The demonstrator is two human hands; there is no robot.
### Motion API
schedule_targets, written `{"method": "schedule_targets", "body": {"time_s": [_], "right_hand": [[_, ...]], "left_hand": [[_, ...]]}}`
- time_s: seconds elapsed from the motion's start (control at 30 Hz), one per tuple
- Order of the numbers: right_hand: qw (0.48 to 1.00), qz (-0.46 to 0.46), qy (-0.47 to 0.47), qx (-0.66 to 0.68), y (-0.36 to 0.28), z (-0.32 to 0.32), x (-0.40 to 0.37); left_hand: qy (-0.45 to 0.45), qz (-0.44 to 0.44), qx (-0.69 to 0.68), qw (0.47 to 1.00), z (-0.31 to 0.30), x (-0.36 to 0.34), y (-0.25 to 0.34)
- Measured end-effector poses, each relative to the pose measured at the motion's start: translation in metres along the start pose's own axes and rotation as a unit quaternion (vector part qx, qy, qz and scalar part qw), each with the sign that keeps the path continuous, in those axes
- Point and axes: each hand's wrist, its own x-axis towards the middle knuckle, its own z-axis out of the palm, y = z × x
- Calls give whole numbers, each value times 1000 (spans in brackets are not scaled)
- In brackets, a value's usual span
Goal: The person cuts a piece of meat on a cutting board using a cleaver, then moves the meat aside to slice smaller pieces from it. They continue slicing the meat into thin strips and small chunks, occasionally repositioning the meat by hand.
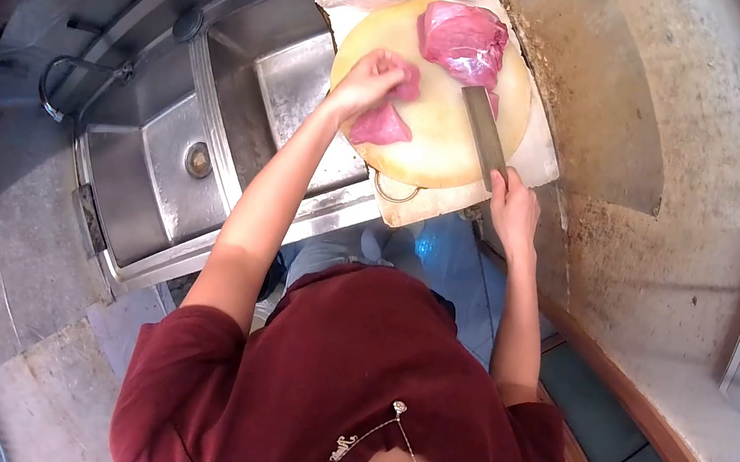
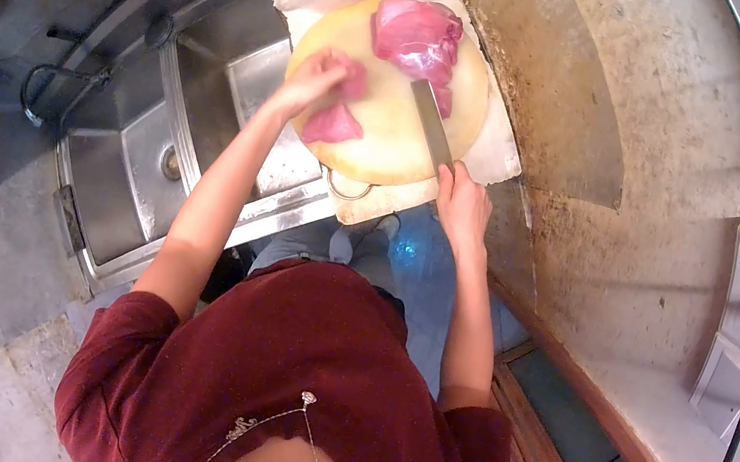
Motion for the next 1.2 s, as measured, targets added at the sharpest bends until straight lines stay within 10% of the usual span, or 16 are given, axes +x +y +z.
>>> {"method": "schedule_targets", "body": {"time_s": [0.13,0.27,0.37,0.7,0.93,1.2], "right_hand": [[1000,-3,5,23,0,2,-9],[1000,-12,-15,-19,0,3,-15],[999,-16,-25,-29,1,7,-21],[999,-32,-28,-3,-20,13,-20],[999,-16,-36,0,-15,15,-28],[1000,4,-23,17,-1,12,-34]], "left_hand": [[107,22,-56,992,-3,29,17],[202,113,307,923,-33,42,-32],[102,34,334,936,-32,-7,-36],[54,195,471,859,1,-70,-37],[-101,52,532,839,0,-52,-19],[-36,-9,272,961,-13,-51,-11]]}}
